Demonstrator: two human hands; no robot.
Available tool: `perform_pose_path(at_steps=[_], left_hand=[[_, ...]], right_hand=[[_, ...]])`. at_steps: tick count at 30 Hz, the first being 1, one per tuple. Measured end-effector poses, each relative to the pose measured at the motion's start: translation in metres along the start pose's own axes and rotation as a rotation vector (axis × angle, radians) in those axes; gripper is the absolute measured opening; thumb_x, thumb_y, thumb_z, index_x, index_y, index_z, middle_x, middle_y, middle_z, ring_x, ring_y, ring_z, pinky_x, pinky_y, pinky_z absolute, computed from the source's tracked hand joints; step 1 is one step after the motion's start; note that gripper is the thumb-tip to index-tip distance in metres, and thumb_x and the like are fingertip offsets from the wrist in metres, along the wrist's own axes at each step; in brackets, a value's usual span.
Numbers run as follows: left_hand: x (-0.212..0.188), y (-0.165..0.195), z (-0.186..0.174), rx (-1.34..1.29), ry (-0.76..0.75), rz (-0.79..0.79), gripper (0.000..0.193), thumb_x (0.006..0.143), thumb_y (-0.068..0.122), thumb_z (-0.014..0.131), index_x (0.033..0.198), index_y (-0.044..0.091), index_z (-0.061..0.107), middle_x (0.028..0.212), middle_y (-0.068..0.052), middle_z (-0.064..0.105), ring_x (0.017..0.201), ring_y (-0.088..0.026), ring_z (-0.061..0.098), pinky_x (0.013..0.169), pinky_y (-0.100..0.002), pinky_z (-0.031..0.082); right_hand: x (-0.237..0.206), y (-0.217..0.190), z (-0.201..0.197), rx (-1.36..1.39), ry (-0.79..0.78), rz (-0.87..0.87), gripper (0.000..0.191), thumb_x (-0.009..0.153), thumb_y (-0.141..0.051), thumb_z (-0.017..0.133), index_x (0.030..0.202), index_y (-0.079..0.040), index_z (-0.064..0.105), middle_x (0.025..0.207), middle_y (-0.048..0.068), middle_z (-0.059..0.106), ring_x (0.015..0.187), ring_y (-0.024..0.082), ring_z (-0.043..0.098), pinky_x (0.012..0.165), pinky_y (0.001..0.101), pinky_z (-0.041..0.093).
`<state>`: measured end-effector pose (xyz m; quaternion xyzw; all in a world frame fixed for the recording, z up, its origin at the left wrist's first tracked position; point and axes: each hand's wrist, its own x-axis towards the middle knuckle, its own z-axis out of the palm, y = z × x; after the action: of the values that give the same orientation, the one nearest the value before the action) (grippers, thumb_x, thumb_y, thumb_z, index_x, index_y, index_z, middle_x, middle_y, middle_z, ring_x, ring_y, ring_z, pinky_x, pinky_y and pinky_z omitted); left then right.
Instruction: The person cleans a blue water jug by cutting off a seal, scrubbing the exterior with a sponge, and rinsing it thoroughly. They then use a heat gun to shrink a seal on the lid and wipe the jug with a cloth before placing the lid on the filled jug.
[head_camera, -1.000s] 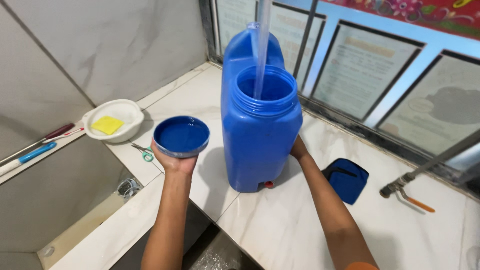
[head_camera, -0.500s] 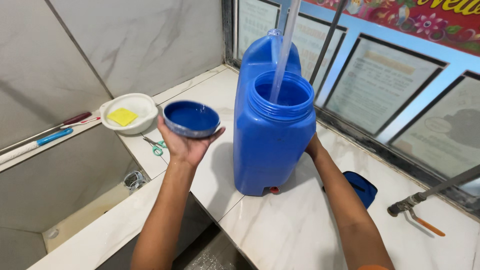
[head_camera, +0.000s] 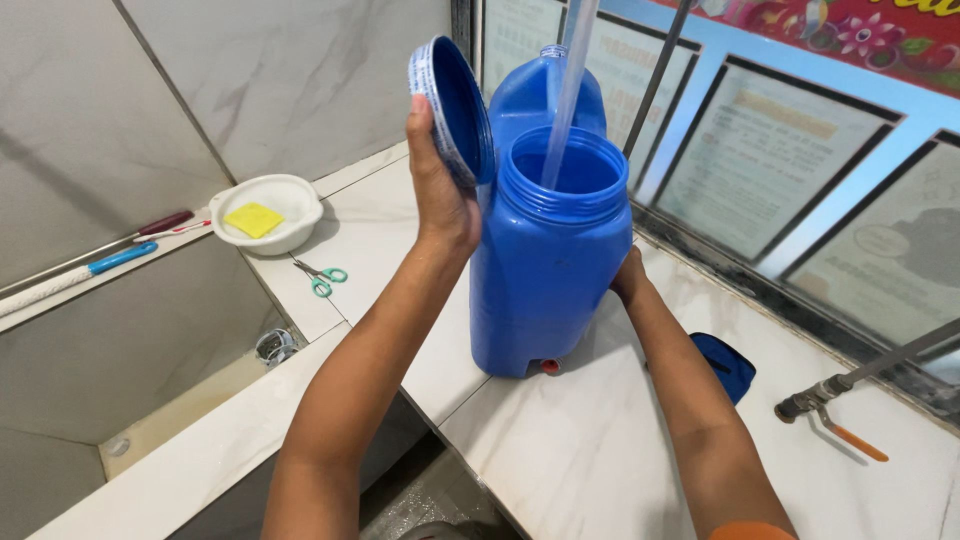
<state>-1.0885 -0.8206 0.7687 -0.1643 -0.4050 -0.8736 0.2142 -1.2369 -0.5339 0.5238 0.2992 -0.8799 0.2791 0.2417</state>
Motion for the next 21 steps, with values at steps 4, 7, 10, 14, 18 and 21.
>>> perform_pose_path(at_steps=[4, 7, 10, 14, 18, 21], left_hand=[[0.0, -0.011, 0.011, 0.005, 0.028, 0.107, 0.089, 0.094, 0.066, 0.053, 0.152, 0.001, 0.037, 0.134, -0.022, 0.051, 0.125, -0.03, 0.056, 0.105, -0.042, 0.052], [0.0, -0.018, 0.016, 0.094, 0.048, 0.201, 0.088, 0.096, 0.067, 0.05, 0.154, 0.001, 0.036, 0.134, -0.022, 0.048, 0.127, -0.029, 0.052, 0.107, -0.042, 0.048], [0.0, -0.022, 0.02, 0.103, 0.089, 0.215, 0.087, 0.093, 0.067, 0.047, 0.154, 0.008, 0.03, 0.137, -0.019, 0.045, 0.132, -0.029, 0.049, 0.11, -0.042, 0.048], [-0.004, -0.024, 0.019, -0.027, 0.091, 0.188, 0.087, 0.093, 0.067, 0.049, 0.155, 0.009, 0.027, 0.141, -0.019, 0.042, 0.138, -0.032, 0.044, 0.115, -0.047, 0.045], [-0.009, -0.027, 0.015, -0.035, 0.101, 0.149, 0.091, 0.09, 0.069, 0.047, 0.157, 0.015, 0.019, 0.146, -0.019, 0.037, 0.143, -0.035, 0.038, 0.117, -0.05, 0.042], [-0.01, -0.029, 0.013, -0.062, 0.137, 0.094, 0.094, 0.089, 0.074, 0.044, 0.158, 0.018, 0.014, 0.15, -0.019, 0.034, 0.145, -0.035, 0.036, 0.119, -0.048, 0.039]], right_hand=[[0.007, 0.0, 0.0, 0.023, 0.034, -0.027, 0.049, 0.086, -0.035, 0.076, 0.128, -0.012, 0.067, 0.129, 0.015, 0.069, 0.119, 0.03, 0.066, 0.096, 0.0408, 0.055], [0.007, -0.021, -0.022, 0.086, 0.121, 0.11, 0.048, 0.094, -0.041, 0.062, 0.131, -0.01, 0.066, 0.132, 0.016, 0.066, 0.128, 0.031, 0.057, 0.106, 0.0421, 0.046], [-0.003, -0.068, -0.058, 0.246, 0.463, 0.252, 0.064, 0.106, -0.058, 0.045, 0.146, -0.009, 0.055, 0.149, 0.017, 0.046, 0.147, 0.034, 0.036, 0.127, 0.0469, 0.027], [-0.03, -0.157, -0.087, 0.19, 0.554, -0.015, 0.112, 0.091, -0.064, 0.065, 0.168, -0.007, 0.007, 0.171, 0.023, 0.01, 0.163, 0.039, 0.014, 0.135, 0.0529, 0.02], [-0.023, -0.212, -0.094, 0.229, 0.458, 0.025, 0.117, 0.09, -0.042, 0.083, 0.167, -0.005, 0.003, 0.172, 0.026, 0.008, 0.163, 0.04, 0.013, 0.134, 0.0534, 0.021], [-0.02, -0.22, -0.106, 0.32, 0.38, 0.015, 0.119, 0.09, -0.035, 0.084, 0.167, -0.003, 0.0, 0.174, 0.025, 0.011, 0.165, 0.04, 0.014, 0.134, 0.052, 0.02]])
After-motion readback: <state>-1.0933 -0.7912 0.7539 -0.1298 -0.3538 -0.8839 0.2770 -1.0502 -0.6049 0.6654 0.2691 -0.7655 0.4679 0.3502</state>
